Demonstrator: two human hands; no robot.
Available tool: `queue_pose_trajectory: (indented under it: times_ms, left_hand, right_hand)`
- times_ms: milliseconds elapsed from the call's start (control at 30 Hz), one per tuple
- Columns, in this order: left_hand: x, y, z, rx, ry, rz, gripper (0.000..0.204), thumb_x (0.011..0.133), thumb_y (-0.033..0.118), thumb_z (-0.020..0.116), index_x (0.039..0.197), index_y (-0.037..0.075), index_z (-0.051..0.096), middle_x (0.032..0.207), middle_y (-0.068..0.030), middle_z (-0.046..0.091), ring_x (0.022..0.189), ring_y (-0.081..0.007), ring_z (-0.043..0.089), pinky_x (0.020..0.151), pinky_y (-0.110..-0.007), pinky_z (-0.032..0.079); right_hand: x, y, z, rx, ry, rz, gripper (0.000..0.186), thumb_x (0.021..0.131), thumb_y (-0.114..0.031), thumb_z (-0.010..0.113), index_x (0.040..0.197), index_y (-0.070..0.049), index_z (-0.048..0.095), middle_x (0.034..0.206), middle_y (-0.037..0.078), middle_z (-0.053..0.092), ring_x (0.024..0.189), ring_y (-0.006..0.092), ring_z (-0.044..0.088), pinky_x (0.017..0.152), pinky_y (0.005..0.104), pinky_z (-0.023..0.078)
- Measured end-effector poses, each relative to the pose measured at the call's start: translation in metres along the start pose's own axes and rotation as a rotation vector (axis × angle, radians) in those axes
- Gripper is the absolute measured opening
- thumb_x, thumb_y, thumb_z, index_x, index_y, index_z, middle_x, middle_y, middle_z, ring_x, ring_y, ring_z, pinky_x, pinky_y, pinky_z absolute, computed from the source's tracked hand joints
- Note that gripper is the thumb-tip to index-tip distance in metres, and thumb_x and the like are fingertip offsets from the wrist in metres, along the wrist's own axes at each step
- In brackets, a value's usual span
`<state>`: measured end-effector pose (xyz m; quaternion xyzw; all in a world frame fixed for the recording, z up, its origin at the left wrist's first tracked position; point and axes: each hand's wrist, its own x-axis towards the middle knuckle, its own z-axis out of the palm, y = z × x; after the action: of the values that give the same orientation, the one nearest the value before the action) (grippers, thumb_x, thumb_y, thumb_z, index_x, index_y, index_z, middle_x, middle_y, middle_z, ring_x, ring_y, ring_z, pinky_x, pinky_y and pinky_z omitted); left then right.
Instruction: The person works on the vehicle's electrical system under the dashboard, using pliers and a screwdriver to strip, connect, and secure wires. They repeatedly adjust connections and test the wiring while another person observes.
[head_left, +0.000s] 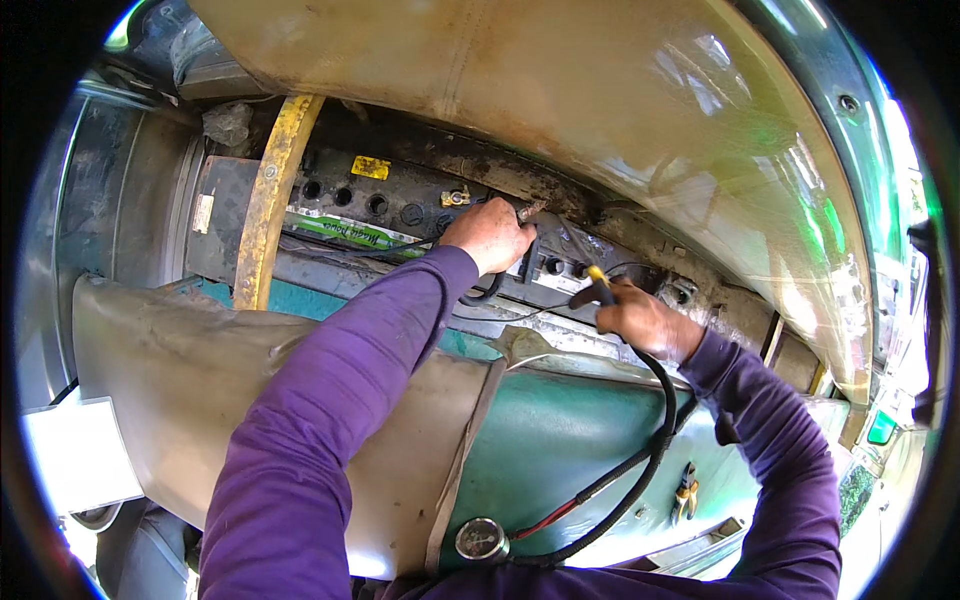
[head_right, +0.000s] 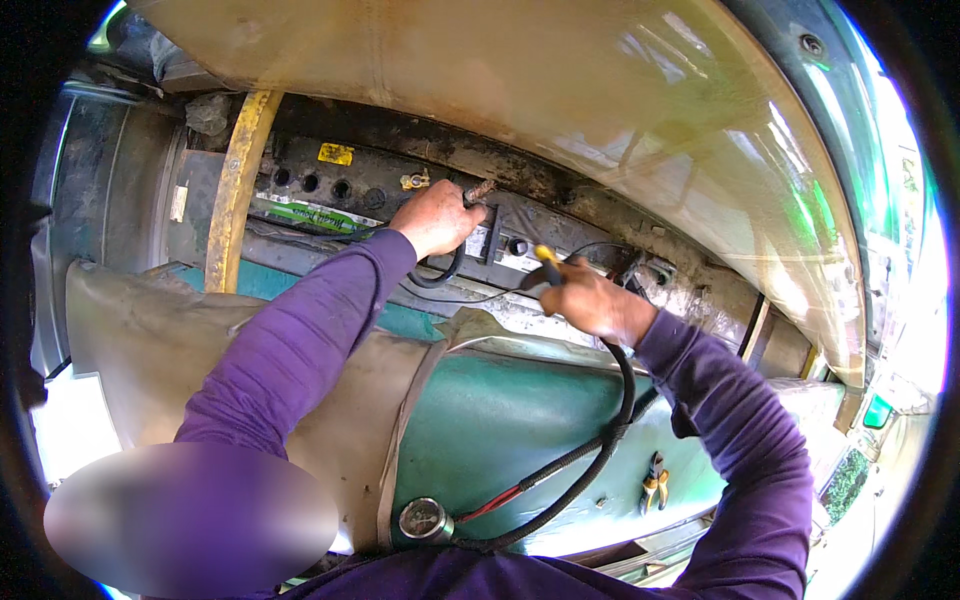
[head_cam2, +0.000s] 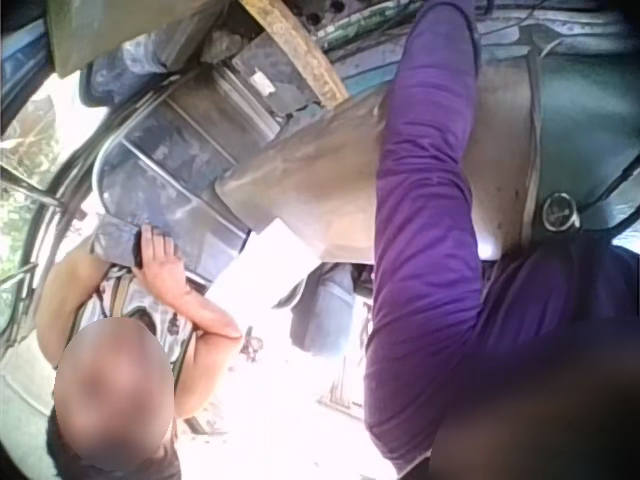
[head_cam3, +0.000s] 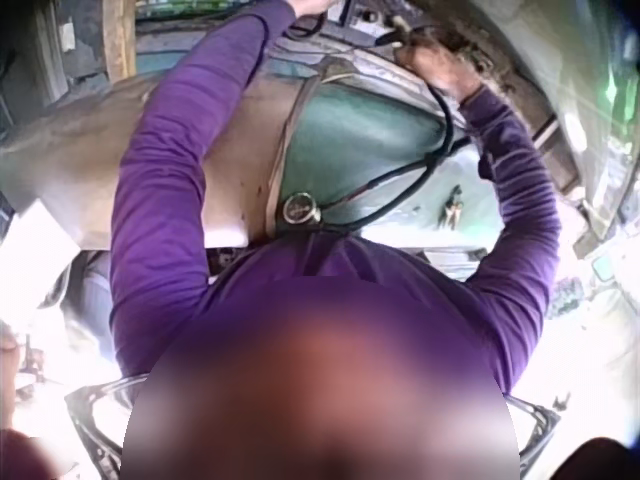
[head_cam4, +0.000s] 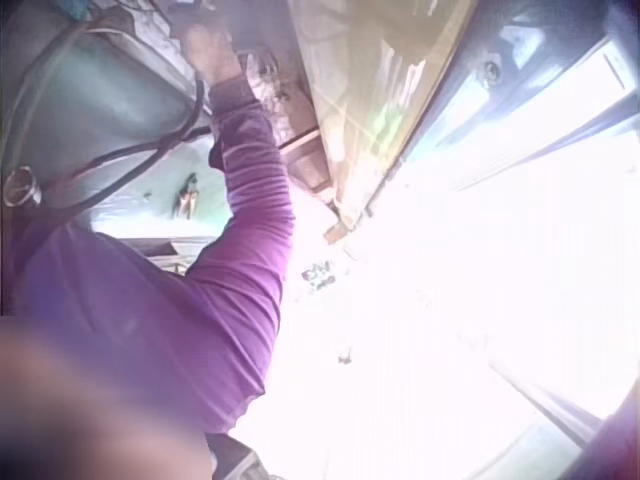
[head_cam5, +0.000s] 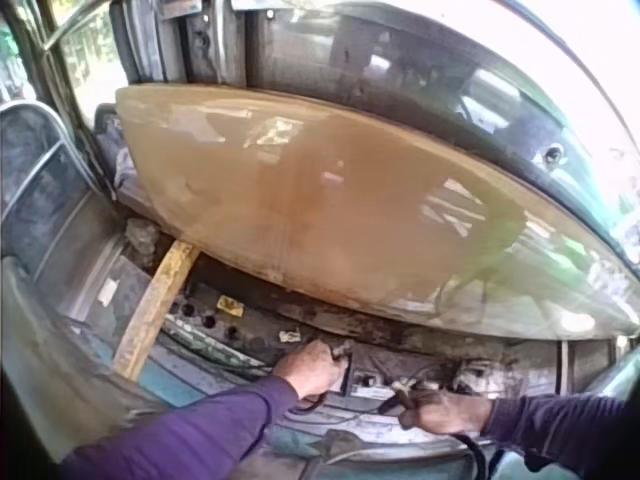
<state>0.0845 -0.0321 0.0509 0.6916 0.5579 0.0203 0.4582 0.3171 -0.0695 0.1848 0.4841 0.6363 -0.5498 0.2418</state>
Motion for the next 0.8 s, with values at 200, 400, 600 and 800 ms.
queue_pose_trajectory:
  times_ms: [200,400,600,800]
  left_hand:
    - [0.001,0.002,-0.011,-0.074,-0.126,-0.042,0.057,0.097,0.051,0.057,0.109,-0.003,0.069,0.087,-0.0275,0.068,0.095,-0.0467,0.066,0.087,-0.05,0.052]
    - [-0.001,0.006,-0.022,-0.199,-0.099,-0.02,0.065,0.091,0.06,0.064,0.098,-0.004,0.071,0.085,-0.0305,0.068,0.086,-0.0447,0.068,0.08,-0.047,0.052]
    - [-0.002,0.006,-0.029,-0.192,-0.219,-0.013,0.064,0.09,0.06,0.067,0.097,-0.003,0.069,0.075,-0.025,0.065,0.071,-0.0375,0.062,0.074,-0.043,0.05]
    - [-0.003,0.002,-0.029,-0.264,-0.266,0.052,0.053,0.086,0.048,0.075,0.102,-0.002,0.068,0.078,-0.0188,0.068,0.071,-0.0281,0.059,0.076,-0.04,0.051]
  right_hand:
    - [0.055,0.097,0.016,-0.361,0.419,-0.118,0.071,0.079,-0.026,0.067,0.143,0.0,0.048,0.141,0.043,0.034,0.135,0.0594,0.031,0.118,0.056,0.029]
    - [0.121,0.111,0.005,-0.323,0.378,-0.247,0.077,0.077,-0.024,0.071,0.147,-0.003,0.047,0.155,0.044,0.018,0.147,0.0592,0.013,0.125,0.0535,0.015]
    - [0.156,0.114,-0.018,-0.463,0.425,-0.453,0.065,0.073,-0.017,0.074,0.136,-0.01,0.057,0.15,0.038,0.026,0.142,0.0563,0.024,0.121,0.0563,0.023]
    - [0.18,0.099,-0.025,-0.426,0.523,-0.698,0.065,0.07,-0.015,0.074,0.133,-0.012,0.061,0.154,0.032,0.026,0.145,0.0512,0.023,0.122,0.0567,0.021]
